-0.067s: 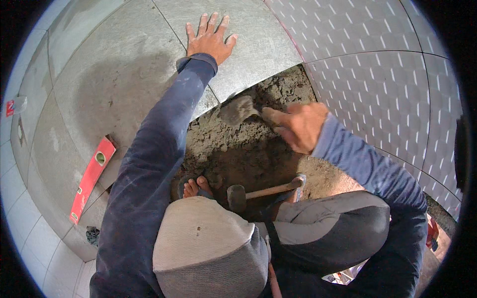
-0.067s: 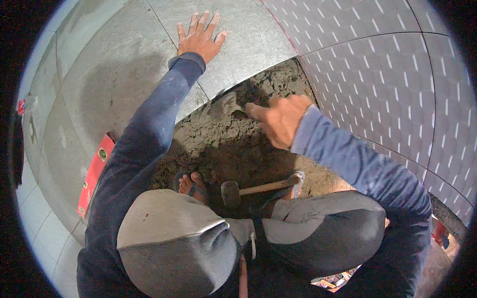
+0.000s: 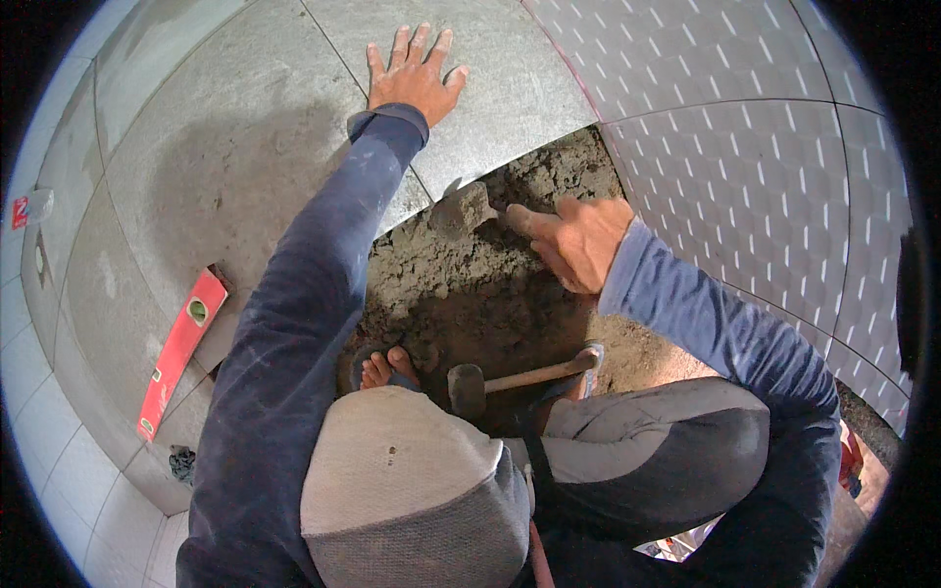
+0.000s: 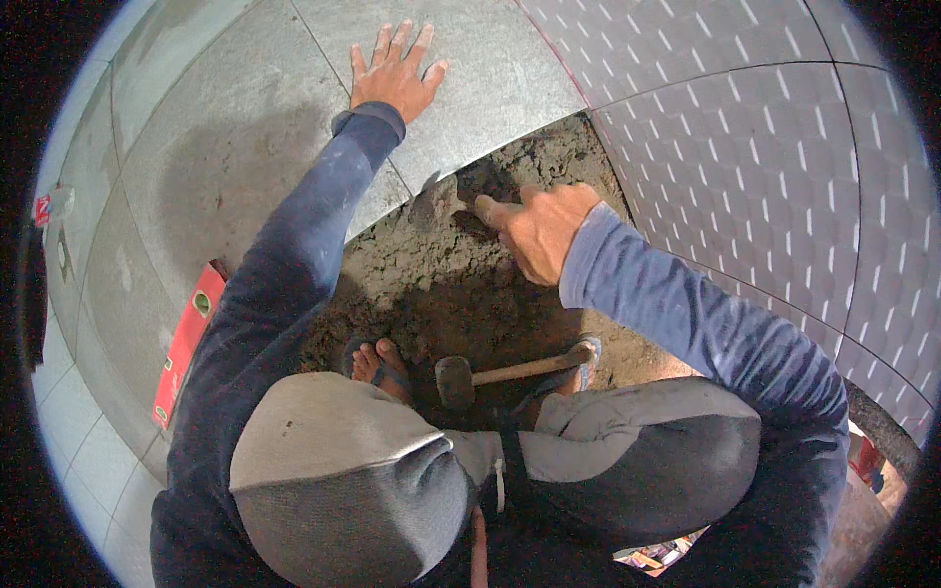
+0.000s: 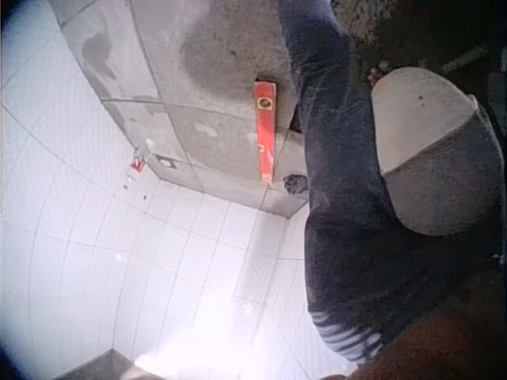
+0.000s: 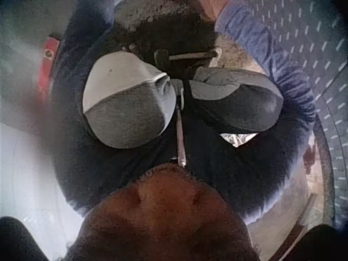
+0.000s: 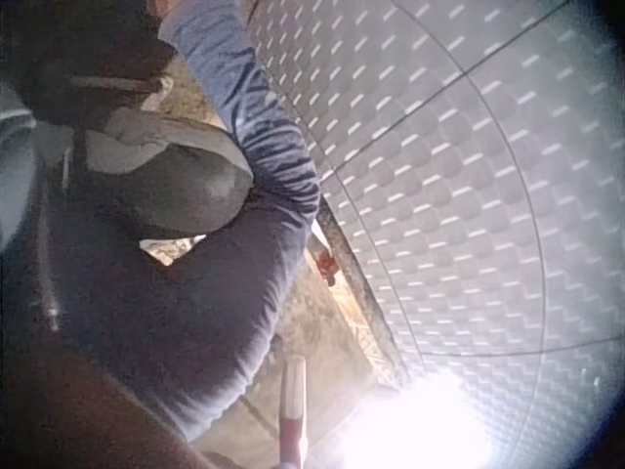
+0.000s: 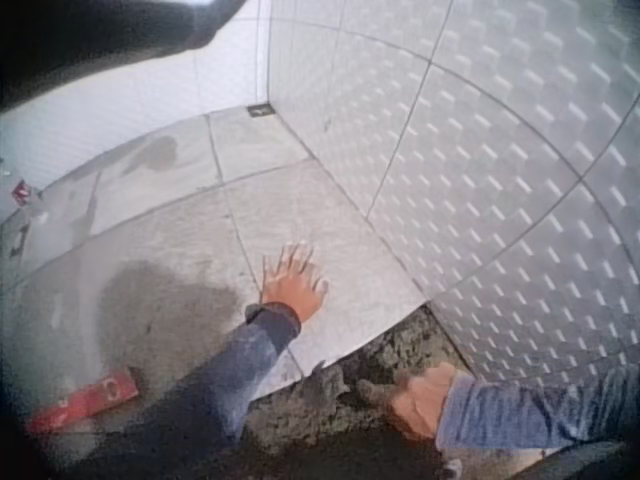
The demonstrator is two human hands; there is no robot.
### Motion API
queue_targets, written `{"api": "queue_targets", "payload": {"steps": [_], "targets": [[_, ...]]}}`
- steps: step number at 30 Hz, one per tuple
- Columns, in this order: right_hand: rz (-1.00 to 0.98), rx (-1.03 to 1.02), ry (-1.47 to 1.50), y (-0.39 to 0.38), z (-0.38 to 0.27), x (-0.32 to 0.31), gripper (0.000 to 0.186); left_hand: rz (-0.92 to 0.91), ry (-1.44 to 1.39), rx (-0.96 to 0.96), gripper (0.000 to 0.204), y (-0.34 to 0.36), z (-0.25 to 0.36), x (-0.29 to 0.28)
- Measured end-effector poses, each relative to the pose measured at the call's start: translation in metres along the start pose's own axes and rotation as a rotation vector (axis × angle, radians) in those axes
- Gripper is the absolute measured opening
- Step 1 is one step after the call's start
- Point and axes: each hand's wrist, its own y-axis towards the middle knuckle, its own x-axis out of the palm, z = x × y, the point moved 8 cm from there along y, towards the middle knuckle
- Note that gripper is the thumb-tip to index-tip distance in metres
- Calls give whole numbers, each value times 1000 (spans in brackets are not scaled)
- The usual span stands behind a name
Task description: The person places a large floor tile onto a bed of wet mortar, then uses a rubber mallet to tap it into position. They check the level with a spirit level and adjust the mortar underneath with a trowel before continuing to secure the tile.
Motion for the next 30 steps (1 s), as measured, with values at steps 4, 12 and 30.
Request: {"api": "queue_targets", "payload": {"steps": [4,12,30], "targets": [[-27,82,-91,-10,17,6,51,7,-23,6,63,-1,-2,-4],[198,363,185,-110,87,51,31,-28,-49,96,68,-39,21,-27],[-312,-280,417,-140,-82,247,34,-152,-55,164,60,-27,8,-27]]}}
